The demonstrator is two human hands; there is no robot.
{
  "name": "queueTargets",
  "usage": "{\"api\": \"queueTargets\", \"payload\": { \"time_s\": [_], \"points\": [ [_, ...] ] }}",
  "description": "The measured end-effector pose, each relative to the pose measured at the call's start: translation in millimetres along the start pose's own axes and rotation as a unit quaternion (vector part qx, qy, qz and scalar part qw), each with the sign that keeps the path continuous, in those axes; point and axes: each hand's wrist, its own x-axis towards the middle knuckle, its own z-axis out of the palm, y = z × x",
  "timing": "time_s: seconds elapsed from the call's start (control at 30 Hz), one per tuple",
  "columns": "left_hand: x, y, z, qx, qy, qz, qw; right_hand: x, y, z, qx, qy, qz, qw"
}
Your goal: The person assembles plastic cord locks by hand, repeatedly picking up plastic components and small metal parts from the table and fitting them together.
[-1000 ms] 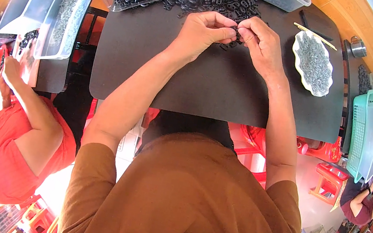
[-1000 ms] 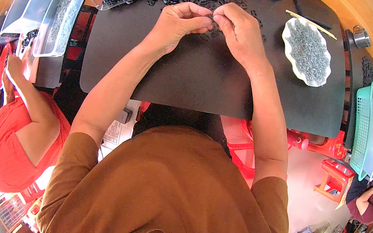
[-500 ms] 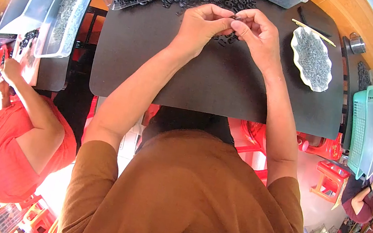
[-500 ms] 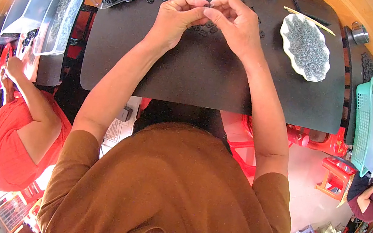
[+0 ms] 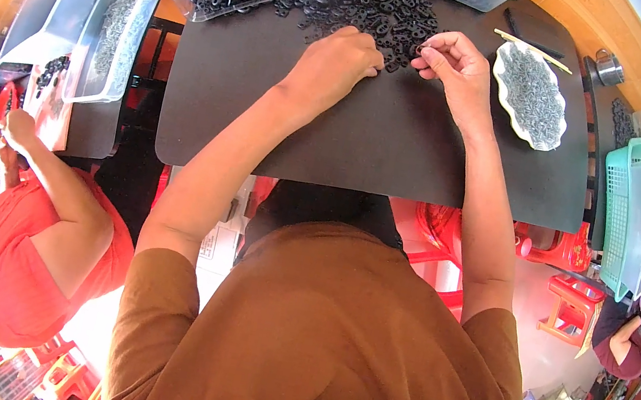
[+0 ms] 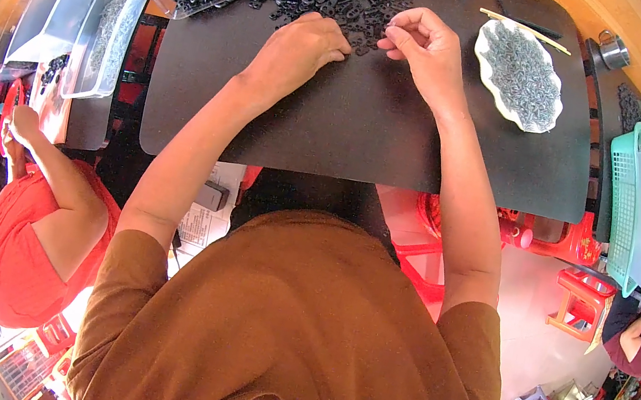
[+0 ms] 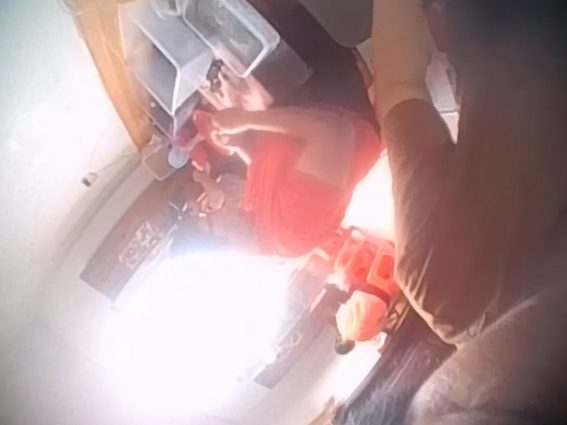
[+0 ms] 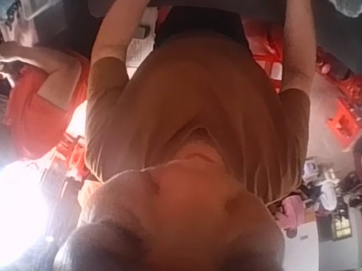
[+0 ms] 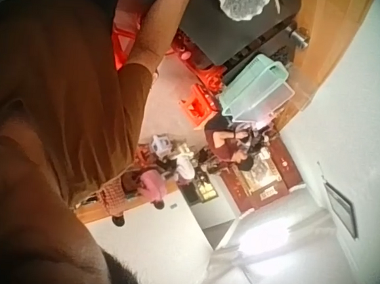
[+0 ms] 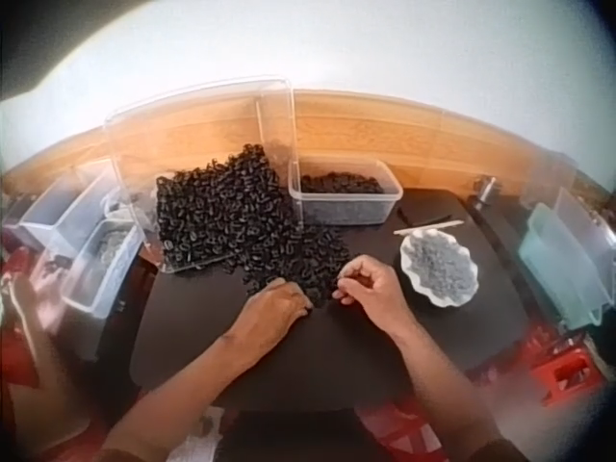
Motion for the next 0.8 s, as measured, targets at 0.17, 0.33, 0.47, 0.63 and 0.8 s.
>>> {"api": "queueTargets", "payload": {
  "time_s": [0.17, 0.33, 0.47, 0.63, 0.8],
  "points": [
    [10, -2, -5, -0.030, -0.020, -0.017, 0.999, 1, 2, -2, 0.037, -0.011, 0.017, 0.999],
    [7, -4, -6, -0.058, -0.005, -0.017, 0.998, 0, 1, 3, 0.049, -0.032, 0.021, 0.998],
    [6, -4, -9, -0.175, 0.074, -0.090, 0.978, -1, -1, 3, 0.031, -0.034, -0.002, 0.999],
    [8, -21, -18, -0.043, 0.069, -0.073, 0.994, 0, -2, -5, -0.034, 0.041, -0.013, 0.999],
    [29, -27, -13, -0.085, 0.056, -0.057, 0.993, 1, -3, -3, -0.045, 0.058, -0.010, 0.997]
  ]
}}
